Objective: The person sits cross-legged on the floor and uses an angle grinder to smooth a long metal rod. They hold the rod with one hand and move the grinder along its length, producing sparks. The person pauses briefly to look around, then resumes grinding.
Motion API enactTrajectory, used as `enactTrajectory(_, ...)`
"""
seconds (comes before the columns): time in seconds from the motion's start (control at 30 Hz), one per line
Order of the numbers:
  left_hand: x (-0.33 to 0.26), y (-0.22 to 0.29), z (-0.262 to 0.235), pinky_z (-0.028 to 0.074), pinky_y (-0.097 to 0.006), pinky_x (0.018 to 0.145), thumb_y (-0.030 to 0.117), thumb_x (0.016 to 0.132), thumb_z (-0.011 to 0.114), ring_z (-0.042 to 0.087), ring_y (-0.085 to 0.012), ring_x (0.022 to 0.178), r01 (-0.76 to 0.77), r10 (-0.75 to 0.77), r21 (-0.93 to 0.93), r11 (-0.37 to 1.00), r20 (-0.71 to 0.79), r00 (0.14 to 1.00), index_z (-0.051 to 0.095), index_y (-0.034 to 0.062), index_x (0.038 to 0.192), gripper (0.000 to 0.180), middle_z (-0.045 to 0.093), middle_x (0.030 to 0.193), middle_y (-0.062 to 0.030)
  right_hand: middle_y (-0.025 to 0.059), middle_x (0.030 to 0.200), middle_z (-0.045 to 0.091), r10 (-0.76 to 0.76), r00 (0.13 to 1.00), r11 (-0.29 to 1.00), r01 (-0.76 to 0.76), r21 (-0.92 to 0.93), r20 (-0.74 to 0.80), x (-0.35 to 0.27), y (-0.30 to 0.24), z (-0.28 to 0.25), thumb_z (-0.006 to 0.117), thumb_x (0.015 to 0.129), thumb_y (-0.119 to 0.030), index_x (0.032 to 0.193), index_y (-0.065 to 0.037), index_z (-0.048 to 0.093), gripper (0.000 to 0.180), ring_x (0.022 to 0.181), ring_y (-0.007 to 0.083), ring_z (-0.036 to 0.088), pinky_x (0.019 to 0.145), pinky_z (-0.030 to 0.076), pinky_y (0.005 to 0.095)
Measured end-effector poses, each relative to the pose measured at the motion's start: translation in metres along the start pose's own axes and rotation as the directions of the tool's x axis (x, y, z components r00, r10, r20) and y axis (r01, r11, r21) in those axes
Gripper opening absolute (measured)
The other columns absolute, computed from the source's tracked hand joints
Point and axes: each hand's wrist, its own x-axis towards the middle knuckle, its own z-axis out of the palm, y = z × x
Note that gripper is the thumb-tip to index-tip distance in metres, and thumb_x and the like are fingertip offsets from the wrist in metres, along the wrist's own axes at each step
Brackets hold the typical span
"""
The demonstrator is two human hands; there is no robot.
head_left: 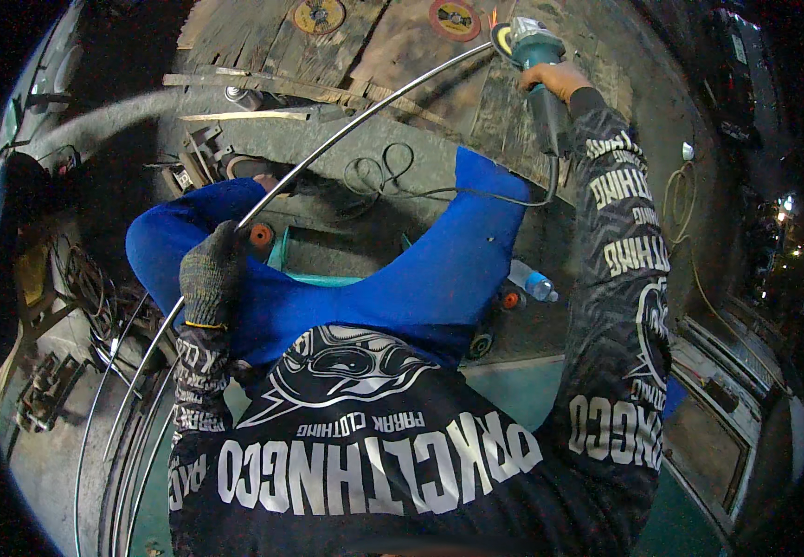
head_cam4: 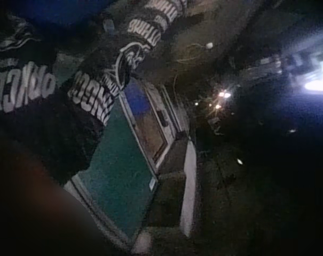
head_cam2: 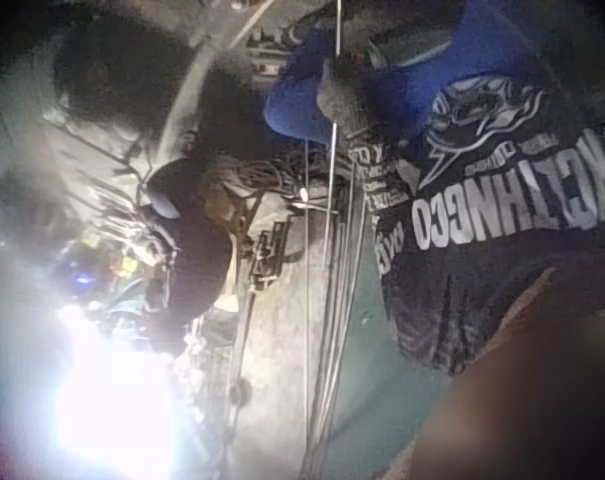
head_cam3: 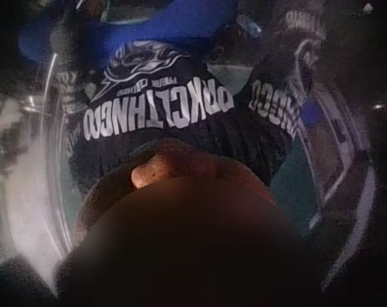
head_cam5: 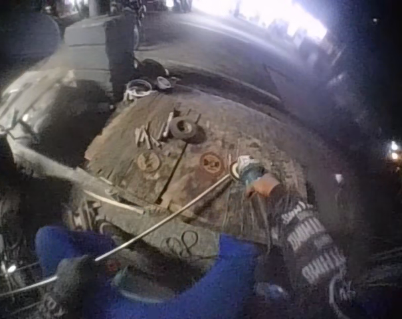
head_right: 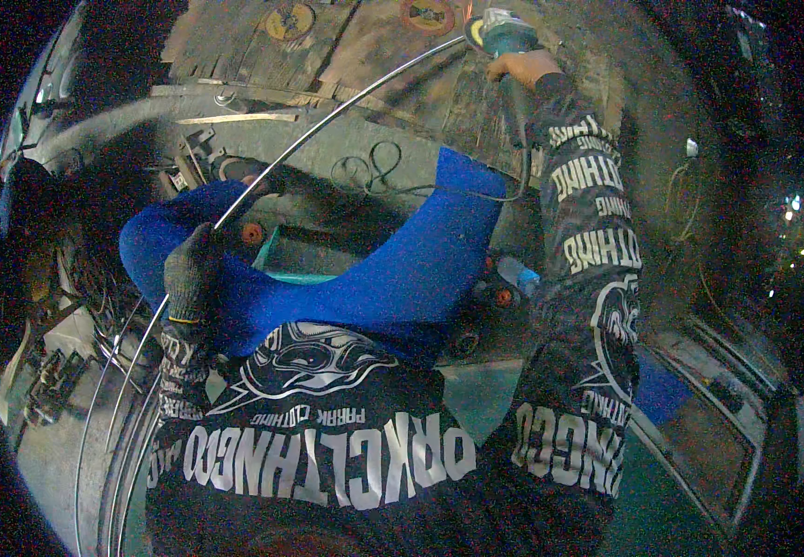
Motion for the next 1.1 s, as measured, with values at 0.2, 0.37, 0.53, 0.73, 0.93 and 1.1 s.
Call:
enactTrajectory(0.2,0.001,-0.004,0.004,0.052,-0.050,0.064,0.030,0.095,0.061,0.068,-0.0395,0.076,0.023,-0.023,0.021,1.000,-0.026,0.999,0.070,0.0133,0.102,0.020,0.069,0.081,-0.0164,0.0017,0.102,0.074,0.346,0.918,0.908,-0.275,0.316,-0.194,0.032,0.049,-0.011,0.067,0.083,-0.034,0.092,-0.016,0.079,0.023,0.097,0.0211,0.067,0.087,0.051,0.0355)
enactTrajectory(0.37,0.002,-0.007,0.005,0.052,-0.050,0.064,0.028,0.094,0.063,0.068,-0.0395,0.076,0.055,-0.057,0.065,0.996,0.030,0.998,0.070,0.0135,0.104,0.019,0.069,0.081,-0.0166,0.0018,0.109,0.073,-0.083,0.977,0.992,0.101,0.080,-0.198,0.043,0.080,-0.022,0.057,0.091,-0.020,0.098,-0.014,0.075,0.021,0.104,0.0200,0.065,0.094,0.048,0.0348)
enactTrajectory(0.53,0.004,-0.008,0.005,0.052,-0.050,0.064,0.027,0.094,0.063,0.068,-0.0394,0.076,0.084,-0.087,0.069,0.994,0.042,0.995,0.070,0.0134,0.104,0.019,0.069,0.081,-0.0170,0.0035,0.108,0.072,0.035,0.971,0.998,-0.024,0.051,-0.235,0.056,0.087,-0.030,0.053,0.094,-0.023,0.099,-0.011,0.075,0.026,0.105,0.0197,0.065,0.097,0.046,0.0349)
enactTrajectory(0.73,0.004,-0.005,0.002,0.052,-0.050,0.064,0.028,0.093,0.064,0.067,-0.0395,0.076,0.036,-0.036,0.012,0.999,-0.023,0.999,0.070,0.0127,0.099,0.017,0.069,0.080,-0.0164,0.0057,0.101,0.072,0.102,0.958,0.932,0.003,0.362,-0.270,0.066,0.106,-0.021,0.066,0.081,-0.039,0.091,-0.012,0.078,0.032,0.095,0.0200,0.065,0.089,0.047,0.0354)
enactTrajectory(0.93,0.003,0.002,0.000,0.052,-0.049,0.063,0.029,0.095,0.062,0.068,-0.0393,0.075,0.006,-0.007,-0.061,0.998,-0.022,1.000,0.070,0.0124,0.098,0.018,0.069,0.080,-0.0164,0.0092,0.120,0.069,0.161,0.979,0.949,-0.119,0.292,-0.123,0.040,0.095,-0.024,0.057,0.088,-0.050,0.109,-0.031,0.074,0.032,0.114,0.0297,0.061,0.096,0.047,0.0395)
enactTrajectory(1.1,0.000,-0.003,0.002,0.052,-0.049,0.063,0.031,0.096,0.061,0.068,-0.0390,0.075,-0.019,0.017,-0.060,0.998,-0.038,0.999,0.070,0.0107,0.098,0.023,0.069,0.080,-0.0174,0.0074,0.108,0.071,0.217,0.951,0.967,-0.179,0.181,-0.219,0.035,0.040,-0.006,0.068,0.079,-0.042,0.098,-0.019,0.076,0.031,0.095,0.0246,0.065,0.087,0.050,0.0377)
